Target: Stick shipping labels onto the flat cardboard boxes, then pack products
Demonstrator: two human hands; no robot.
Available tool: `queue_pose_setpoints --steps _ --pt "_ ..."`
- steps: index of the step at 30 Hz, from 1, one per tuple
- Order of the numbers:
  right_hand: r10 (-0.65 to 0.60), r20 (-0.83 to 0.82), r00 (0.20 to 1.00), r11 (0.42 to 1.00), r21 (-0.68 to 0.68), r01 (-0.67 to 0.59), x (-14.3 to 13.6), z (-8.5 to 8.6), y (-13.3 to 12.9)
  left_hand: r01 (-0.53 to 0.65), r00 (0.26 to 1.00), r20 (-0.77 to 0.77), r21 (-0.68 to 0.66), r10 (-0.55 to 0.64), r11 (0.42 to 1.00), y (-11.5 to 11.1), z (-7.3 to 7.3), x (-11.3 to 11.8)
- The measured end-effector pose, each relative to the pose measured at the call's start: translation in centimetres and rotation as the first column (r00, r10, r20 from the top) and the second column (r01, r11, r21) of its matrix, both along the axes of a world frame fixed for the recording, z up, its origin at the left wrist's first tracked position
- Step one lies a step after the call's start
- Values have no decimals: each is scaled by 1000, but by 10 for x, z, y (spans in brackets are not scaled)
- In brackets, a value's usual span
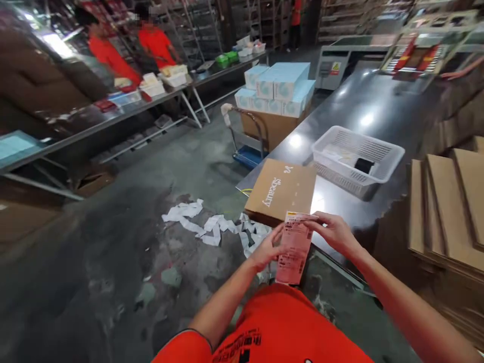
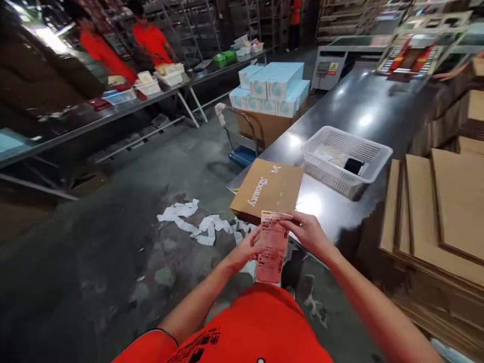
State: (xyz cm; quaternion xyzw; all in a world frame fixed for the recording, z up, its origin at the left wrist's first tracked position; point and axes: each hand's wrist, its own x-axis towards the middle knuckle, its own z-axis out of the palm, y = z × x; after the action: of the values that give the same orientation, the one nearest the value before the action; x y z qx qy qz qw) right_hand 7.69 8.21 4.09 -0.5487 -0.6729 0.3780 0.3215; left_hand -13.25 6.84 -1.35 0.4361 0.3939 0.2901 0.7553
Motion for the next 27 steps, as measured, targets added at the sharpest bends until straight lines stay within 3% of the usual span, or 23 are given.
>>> queue_pose_setpoints --steps 3,6,10,14,17,19,22,25,27 --pt "12 -44 999 999 -51 -15 -23 -16 4 -235 972 51 112 230 966 23 14 -14" --pt "27 -50 998 996 -85 -32 -41 -27 9 -321 945 -25 138 327 937 46 10 -11" --pt "-21 38 999 1000 -9 22 -46 -49 45 -337 923 -149 138 356 931 59 -27 -13" --pt "-217 159 963 968 159 192 -35 -79 117 -233 957 -202 -111 208 966 44 -73 -38" --pt "-261 427 866 956 237 171 -26 -93 165 -158 965 -242 -229 101 960 22 -94 -62" --pt "-236 619 749 967 229 116 -23 -94 182 -152 967 -236 -228 97 962 12 -95 -76" --pt "-298 738 606 951 287 119 -29 -91 189 -244 947 -247 -140 204 960 22 -82 -93" --pt "-304 733 608 940 334 67 -52 -91 188 -324 875 -323 166 362 931 63 -68 -103" --pt "-209 748 630 961 278 -11 -70 -96 182 -234 832 -381 417 403 878 94 -65 -105"
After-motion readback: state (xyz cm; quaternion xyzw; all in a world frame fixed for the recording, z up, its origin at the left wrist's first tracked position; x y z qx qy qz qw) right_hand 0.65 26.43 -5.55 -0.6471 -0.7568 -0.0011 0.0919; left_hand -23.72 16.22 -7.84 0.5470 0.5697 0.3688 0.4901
